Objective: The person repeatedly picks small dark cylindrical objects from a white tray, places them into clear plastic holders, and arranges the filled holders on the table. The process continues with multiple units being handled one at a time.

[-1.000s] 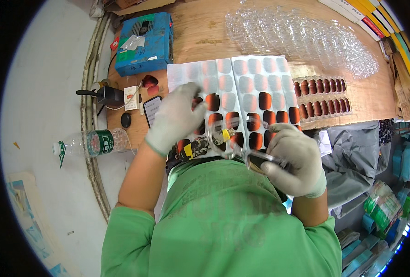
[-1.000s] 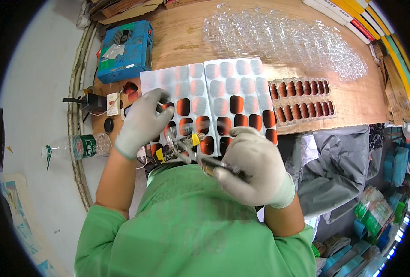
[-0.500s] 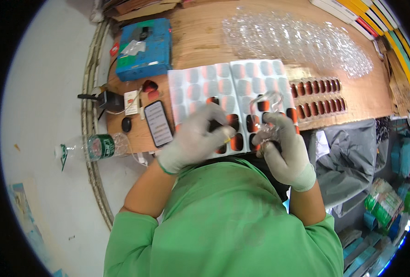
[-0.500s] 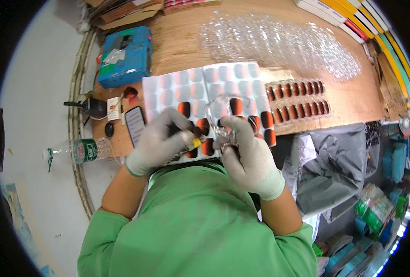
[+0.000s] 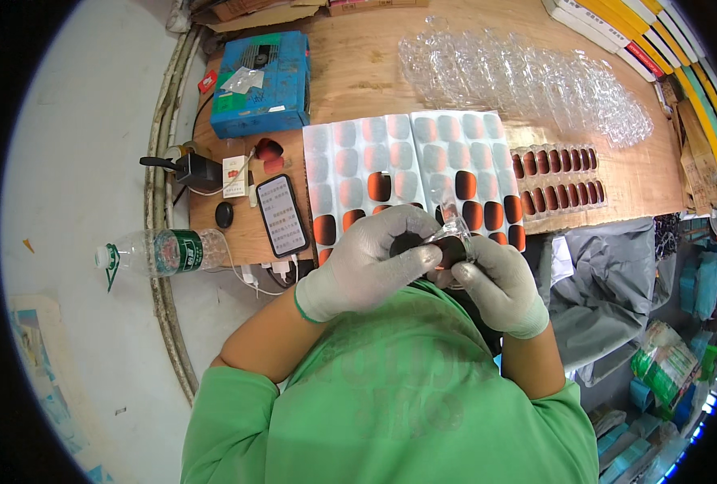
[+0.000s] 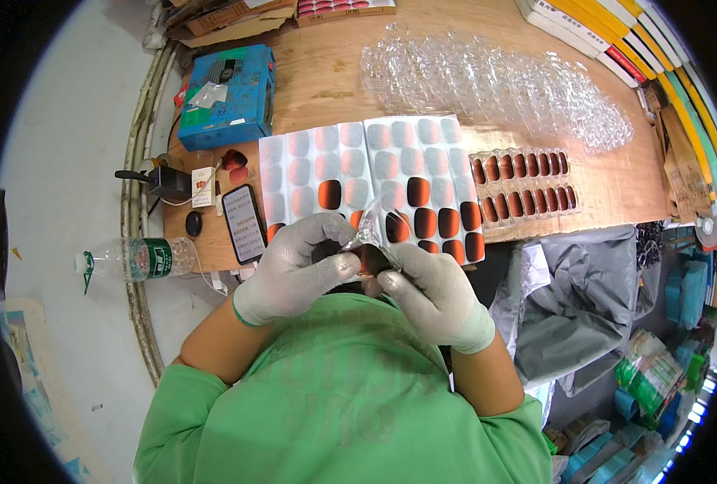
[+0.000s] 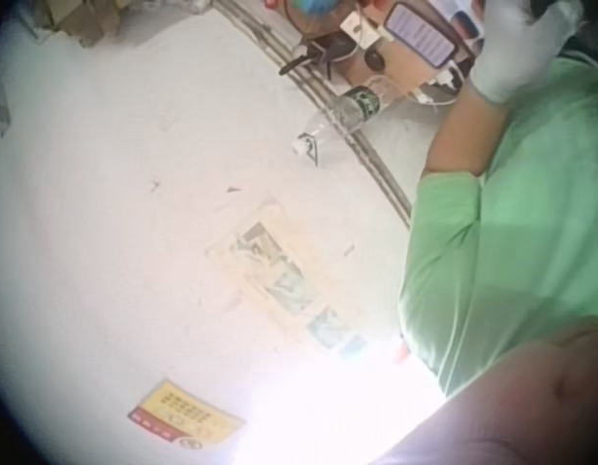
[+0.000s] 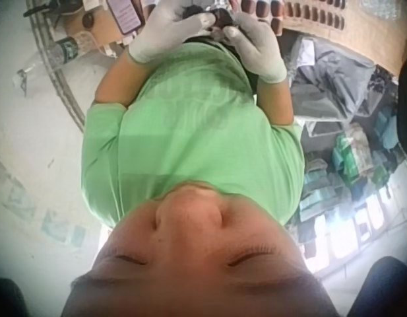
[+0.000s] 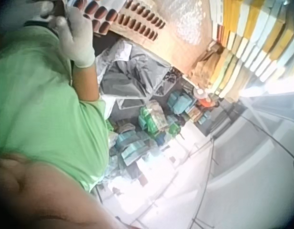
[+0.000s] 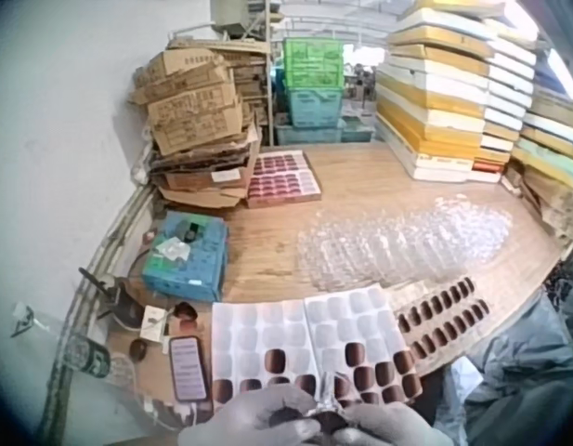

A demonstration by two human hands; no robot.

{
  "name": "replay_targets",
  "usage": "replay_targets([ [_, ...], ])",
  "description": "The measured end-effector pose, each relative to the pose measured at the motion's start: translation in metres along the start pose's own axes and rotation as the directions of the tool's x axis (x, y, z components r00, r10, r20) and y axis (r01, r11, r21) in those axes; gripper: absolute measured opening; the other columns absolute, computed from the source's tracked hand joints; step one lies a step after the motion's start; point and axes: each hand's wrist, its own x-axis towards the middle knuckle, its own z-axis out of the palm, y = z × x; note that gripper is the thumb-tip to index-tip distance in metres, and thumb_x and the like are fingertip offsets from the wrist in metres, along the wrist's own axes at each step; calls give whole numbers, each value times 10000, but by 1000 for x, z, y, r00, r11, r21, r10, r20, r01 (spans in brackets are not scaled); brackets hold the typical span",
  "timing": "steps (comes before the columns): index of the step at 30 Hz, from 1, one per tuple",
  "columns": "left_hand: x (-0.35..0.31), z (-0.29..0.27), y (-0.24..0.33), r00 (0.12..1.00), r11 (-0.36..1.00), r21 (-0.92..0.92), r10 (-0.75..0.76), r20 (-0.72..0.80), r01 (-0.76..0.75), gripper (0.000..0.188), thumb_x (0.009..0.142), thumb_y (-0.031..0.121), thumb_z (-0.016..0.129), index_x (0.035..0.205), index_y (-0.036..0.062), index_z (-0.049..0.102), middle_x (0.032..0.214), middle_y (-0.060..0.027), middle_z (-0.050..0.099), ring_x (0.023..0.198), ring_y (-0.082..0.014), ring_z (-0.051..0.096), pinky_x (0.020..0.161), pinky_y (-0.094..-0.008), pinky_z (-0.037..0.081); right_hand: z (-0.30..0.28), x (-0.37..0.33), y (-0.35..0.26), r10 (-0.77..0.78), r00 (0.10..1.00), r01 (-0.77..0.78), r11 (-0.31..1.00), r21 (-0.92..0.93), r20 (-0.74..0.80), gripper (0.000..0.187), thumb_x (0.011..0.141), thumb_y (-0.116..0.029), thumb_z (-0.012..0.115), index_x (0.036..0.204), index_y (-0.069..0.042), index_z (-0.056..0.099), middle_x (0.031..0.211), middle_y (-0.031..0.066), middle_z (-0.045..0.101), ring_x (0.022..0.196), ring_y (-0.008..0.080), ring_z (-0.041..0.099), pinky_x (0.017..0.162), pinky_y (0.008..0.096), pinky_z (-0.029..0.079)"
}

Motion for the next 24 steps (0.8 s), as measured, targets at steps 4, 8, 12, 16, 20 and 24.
replay_targets([
  [4, 1, 4, 13, 983, 868, 465, 182, 28, -174, 142, 961, 110, 639, 1045, -4, 646, 953, -108, 638, 861, -164, 614, 769, -308, 497, -1, -2, -10, -36, 998, 31, 993, -110, -44, 230, 986, -60, 503, 1111, 55, 658, 795, 66, 700, 720, 152, 677, 681, 283, 537],
  [8, 0, 9, 16, 951, 683, 693, 309, 9, -229, 111, 913, 99, 675, 967, 2, 676, 854, -149, 612, 770, -242, 609, 701, -354, 491, 0, -2, -14, -101, 993, 86, 972, -217, -60, 217, 972, -42, 506, 1075, 64, 664, 770, 75, 699, 693, 163, 677, 660, 280, 534],
  [12, -5, 16, 26, 927, 700, 616, 342, 156, -362, 144, 887, 110, 703, 961, -9, 667, 818, -141, 607, 744, -256, 603, 653, -367, 491, -10, -9, -9, -148, 989, 149, 988, -39, 26, 179, 947, -13, 528, 1022, 65, 671, 722, 80, 690, 643, 140, 668, 611, 261, 522],
  [16, -3, 22, 31, 939, 683, 655, 320, 128, -322, 159, 891, 118, 699, 963, -18, 657, 827, -163, 610, 737, -302, 610, 646, -376, 498, -11, -6, -16, -111, 994, 109, 991, -70, -21, 131, 937, -33, 598, 999, 59, 666, 712, 78, 688, 621, 112, 642, 586, 263, 514],
  [20, 1, 26, 27, 944, 562, 786, 321, 79, -257, 165, 893, 123, 686, 989, -10, 672, 811, -183, 598, 707, -340, 597, 631, -398, 495, -3, -4, -16, -154, 984, 126, 953, -274, -84, 138, 894, -60, 668, 1005, 23, 671, 711, 133, 661, 596, 262, 658, 589, 337, 522],
  [24, 9, 34, 22, 937, 494, 842, 348, 37, -216, 134, 860, 106, 691, 948, 6, 672, 783, -169, 584, 678, -334, 591, 596, -395, 474, -5, -4, -19, -149, 980, 93, 932, -351, -135, 115, 896, -61, 653, 984, 10, 673, 722, 144, 672, 627, 289, 684, 594, 352, 526],
])
